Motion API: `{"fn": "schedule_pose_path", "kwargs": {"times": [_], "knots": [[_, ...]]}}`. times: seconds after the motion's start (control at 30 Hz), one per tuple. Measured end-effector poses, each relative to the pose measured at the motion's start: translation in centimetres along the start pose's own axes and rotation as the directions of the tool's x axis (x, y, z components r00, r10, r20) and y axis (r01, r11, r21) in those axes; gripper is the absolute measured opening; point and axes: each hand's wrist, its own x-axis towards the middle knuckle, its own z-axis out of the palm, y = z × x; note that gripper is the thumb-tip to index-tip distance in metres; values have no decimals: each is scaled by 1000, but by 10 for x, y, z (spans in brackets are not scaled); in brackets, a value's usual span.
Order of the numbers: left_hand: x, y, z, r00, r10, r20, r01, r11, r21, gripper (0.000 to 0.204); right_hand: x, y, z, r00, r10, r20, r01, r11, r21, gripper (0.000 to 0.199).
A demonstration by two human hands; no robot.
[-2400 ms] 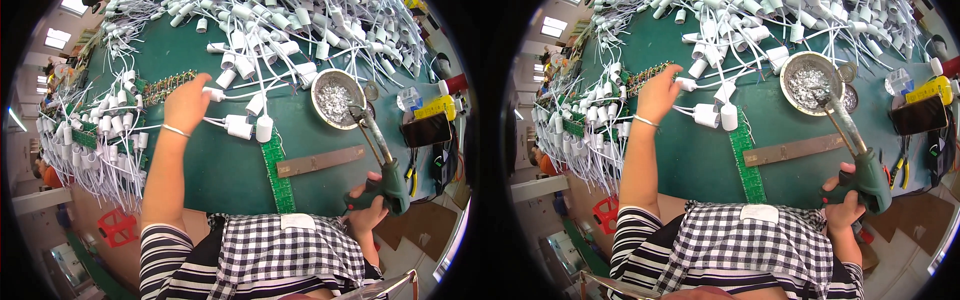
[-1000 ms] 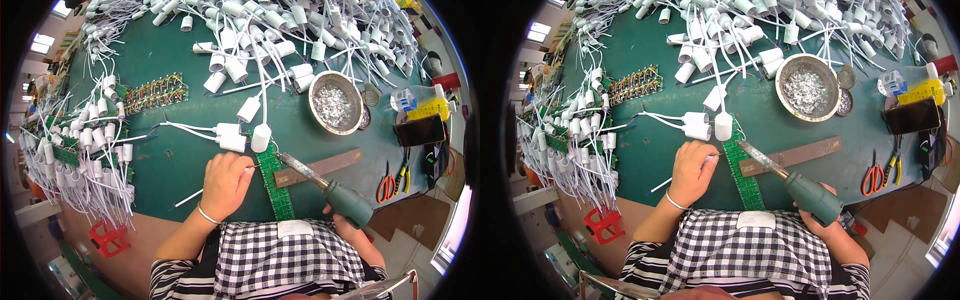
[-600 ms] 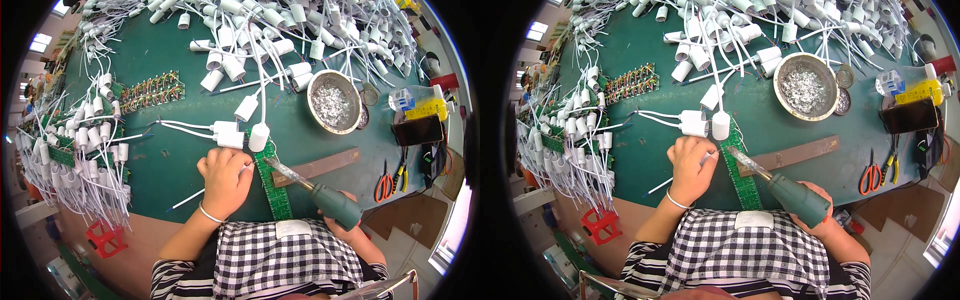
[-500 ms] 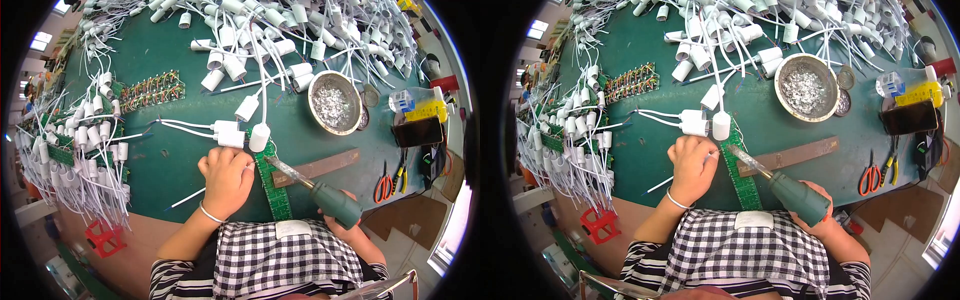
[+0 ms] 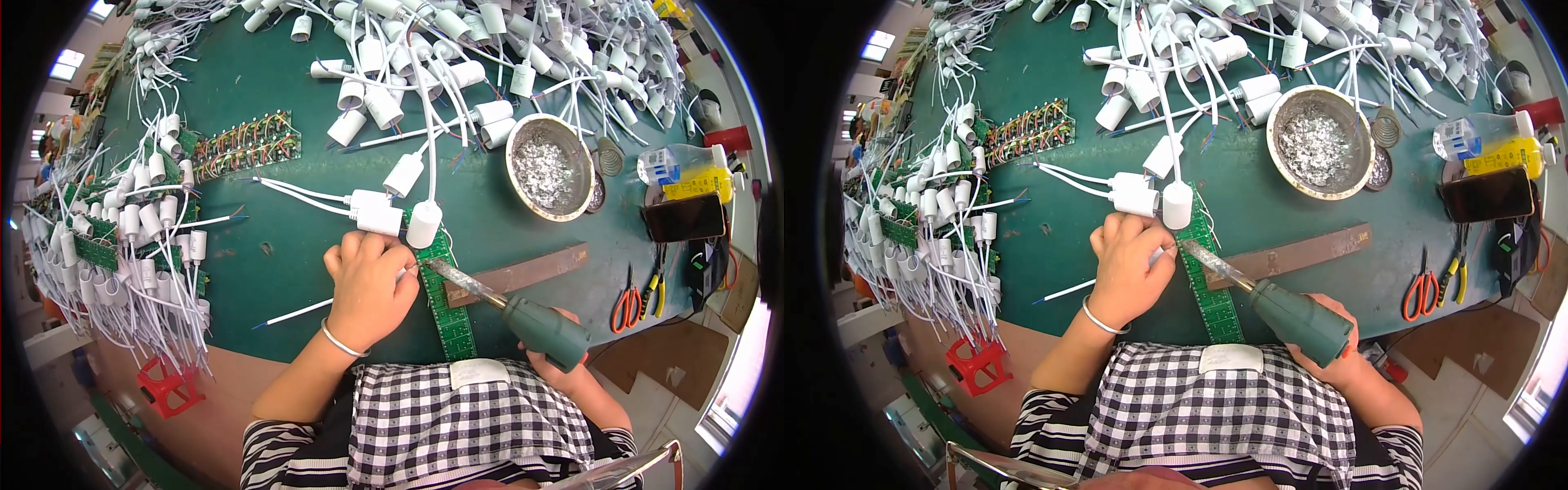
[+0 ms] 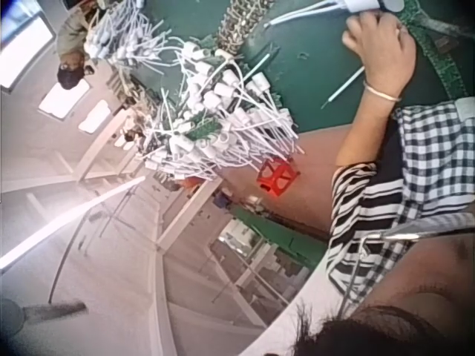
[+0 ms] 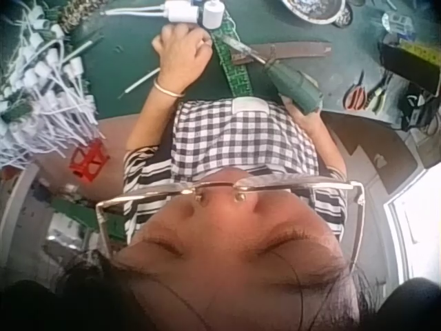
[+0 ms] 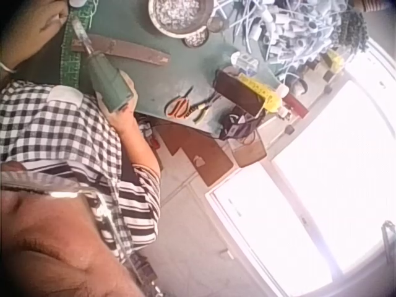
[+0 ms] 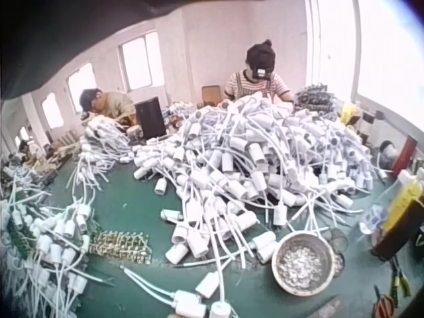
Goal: The person solders electrical wires onto small green circuit boards using a soldering iron.
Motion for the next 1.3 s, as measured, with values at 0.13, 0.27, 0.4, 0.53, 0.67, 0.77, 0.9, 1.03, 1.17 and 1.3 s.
{"fn": "schedule_pose_path", "kwargs": {"times": [0.13, 0.27, 0.4, 0.53, 0.67, 0.77, 0.9, 1.03, 1.17, 1.3], "knots": [[0, -1, 0, 1000, 6, -3, -6, 1000, -11, 6, 3, -3, 2, 1000, 21, 5, -20, 999, -26, 23], [2, -1, 0, 1000, 1, 4, -1, 1000, -15, 6, 4, -4, 1, 1000, 2, 14, -2, 999, -35, 22], [2, 0, -2, 999, -12, 30, 12, 1000, 3, 7, 9, -8, -3, 995, -100, 8, 100, 978, -185, 21], [2, 0, -2, 999, -22, 44, 22, 1000, -3, 7, -4, 5, -10, 998, -53, 44, 58, 992, -110, 28], [3, 0, -2, 999, -15, 38, 15, 1000, 5, 7, -14, 4, -7, 950, 300, -80, -275, 932, 237, 24], [2, 2, -2, 999, -19, 38, 19, 1000, 14, 7, -10, 3, -7, 960, 267, -82, -241, 940, 243, 25], [2, 3, -2, 1000, -18, 20, 18, 1000, 17, 7, -15, 8, -4, 972, 225, -73, -205, 956, 209, 30], [1, 2, -3, 1000, -9, 19, 9, 1000, 23, 8, -19, 12, -4, 977, 210, -46, -196, 958, 207, 33], [0, 1, -11, 997, -38, 61, 38, 999, -10, 7, -19, 9, -3, 968, 242, -59, -218, 936, 275, 35], [-4, -7, -19, 995, -19, 102, 37, 984, -173, 7, -17, 10, -2, 977, 206, -51, -192, 960, 202, 34]]}}
